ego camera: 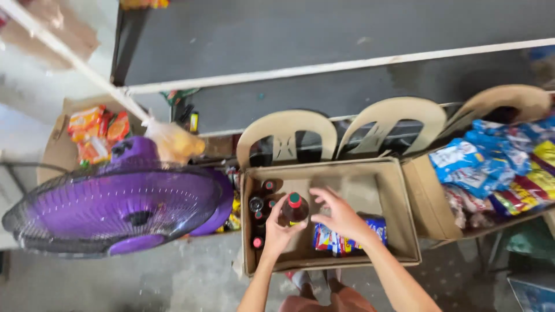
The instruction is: The person repeatedly picks up bottles of vinegar from a cardboard box on the floor and places them onto a shelf. They handle the bottles by hand, arranging them in a row alongside other similar bottles. The task involves moving between the box and the shelf multiple times.
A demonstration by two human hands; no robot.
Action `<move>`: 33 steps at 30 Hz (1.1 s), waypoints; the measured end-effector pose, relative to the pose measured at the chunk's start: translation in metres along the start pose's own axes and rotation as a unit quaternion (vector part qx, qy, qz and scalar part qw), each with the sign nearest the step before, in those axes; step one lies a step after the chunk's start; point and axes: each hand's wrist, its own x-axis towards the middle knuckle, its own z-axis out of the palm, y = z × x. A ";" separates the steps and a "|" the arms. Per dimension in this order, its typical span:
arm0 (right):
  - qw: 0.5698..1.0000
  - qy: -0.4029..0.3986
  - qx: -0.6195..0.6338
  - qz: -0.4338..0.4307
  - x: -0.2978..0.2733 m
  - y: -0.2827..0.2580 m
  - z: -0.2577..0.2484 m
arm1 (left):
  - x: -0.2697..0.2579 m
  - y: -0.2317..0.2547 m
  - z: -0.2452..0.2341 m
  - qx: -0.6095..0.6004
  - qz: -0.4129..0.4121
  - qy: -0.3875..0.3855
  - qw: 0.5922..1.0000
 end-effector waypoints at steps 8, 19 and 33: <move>0.970 0.020 0.224 0.094 -0.062 0.048 -0.003 | 0.002 0.054 0.055 0.010 0.020 -0.077 0.997; 0.954 0.117 0.265 0.081 -0.151 0.070 -0.074 | -0.019 0.052 0.177 0.067 -0.017 -0.129 0.989; 0.908 0.177 0.379 0.019 -0.299 0.139 -0.255 | -0.062 0.047 0.402 -0.034 0.020 -0.239 0.970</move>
